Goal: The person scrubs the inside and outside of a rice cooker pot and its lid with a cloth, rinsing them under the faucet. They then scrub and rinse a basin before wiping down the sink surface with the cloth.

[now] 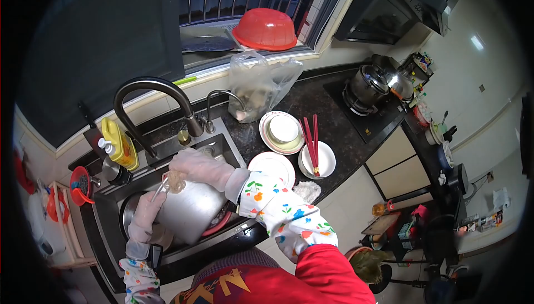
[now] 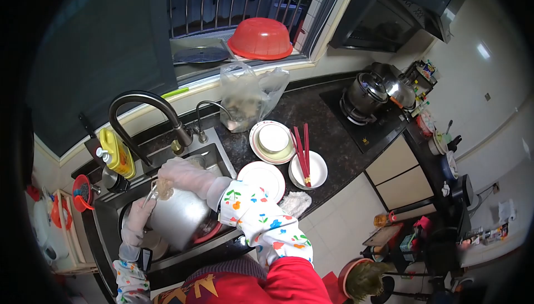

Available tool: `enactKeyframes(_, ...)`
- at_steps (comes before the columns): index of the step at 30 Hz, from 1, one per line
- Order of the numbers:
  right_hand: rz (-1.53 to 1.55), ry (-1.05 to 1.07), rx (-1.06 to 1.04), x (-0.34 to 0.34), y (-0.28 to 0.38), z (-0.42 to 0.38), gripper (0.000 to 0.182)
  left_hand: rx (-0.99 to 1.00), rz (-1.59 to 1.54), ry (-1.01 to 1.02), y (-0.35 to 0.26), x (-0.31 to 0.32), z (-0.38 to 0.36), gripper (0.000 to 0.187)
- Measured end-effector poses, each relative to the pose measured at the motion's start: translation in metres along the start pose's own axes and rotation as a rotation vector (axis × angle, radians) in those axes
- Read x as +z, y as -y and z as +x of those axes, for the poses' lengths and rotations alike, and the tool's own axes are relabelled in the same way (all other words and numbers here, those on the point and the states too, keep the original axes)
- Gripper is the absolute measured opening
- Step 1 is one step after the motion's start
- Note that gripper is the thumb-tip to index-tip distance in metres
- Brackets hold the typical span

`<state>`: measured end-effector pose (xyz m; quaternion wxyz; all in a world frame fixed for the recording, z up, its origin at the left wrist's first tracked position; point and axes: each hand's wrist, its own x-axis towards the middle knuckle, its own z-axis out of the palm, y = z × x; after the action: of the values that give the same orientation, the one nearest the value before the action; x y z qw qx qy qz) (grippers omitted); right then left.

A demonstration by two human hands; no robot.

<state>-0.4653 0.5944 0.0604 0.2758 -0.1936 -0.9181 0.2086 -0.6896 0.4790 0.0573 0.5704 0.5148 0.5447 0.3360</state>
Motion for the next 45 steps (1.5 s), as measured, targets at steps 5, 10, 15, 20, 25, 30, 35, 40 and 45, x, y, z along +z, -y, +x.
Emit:
enactKeyframes(5, -0.046, 0.004, 0.030, 0.006, -0.002, 0.001, 0.014, 0.010, -0.055, -0.011, -0.007, 0.007, -0.004, 0.027)
enactKeyframes(10, -0.065, -0.022, -0.012, 0.014, -0.007, 0.002, 0.014, 0.005, 0.013, 0.009, -0.018, 0.002, -0.009, 0.029)
enactKeyframes(15, 1.563, -0.151, 0.595, 0.000, 0.006, -0.003, 0.010, 0.069, 0.032, -0.131, -0.018, 0.011, -0.011, 0.033)
enactKeyframes(20, 0.507, -0.267, 0.585, -0.035, 0.020, -0.016, 0.025, -0.075, -0.019, -0.009, 0.013, -0.025, -0.002, 0.038)
enactKeyframes(25, 0.350, 0.017, 0.045, -0.006, 0.005, -0.036, 0.048, -0.069, -0.165, -0.064, 0.016, -0.026, 0.004, 0.038)
enactKeyframes(30, -0.281, 0.011, 0.221, 0.049, 0.100, -0.018, 0.042, -0.060, -0.036, -0.124, 0.028, -0.024, 0.012, 0.037)
enactKeyframes(35, -0.250, 0.221, 0.232, 0.054, 0.067, 0.011, 0.030, 0.024, -0.101, -0.110, 0.037, -0.025, 0.007, 0.034)
enactKeyframes(40, 1.336, -0.131, 0.719, 0.011, -0.002, -0.026, 0.051, -0.058, -0.197, -0.172, 0.056, -0.031, 0.008, 0.033)
enactKeyframes(45, 0.138, -0.240, 0.522, 0.027, 0.005, -0.035, 0.032, -0.040, -0.060, -0.171, 0.049, -0.030, 0.009, 0.041)
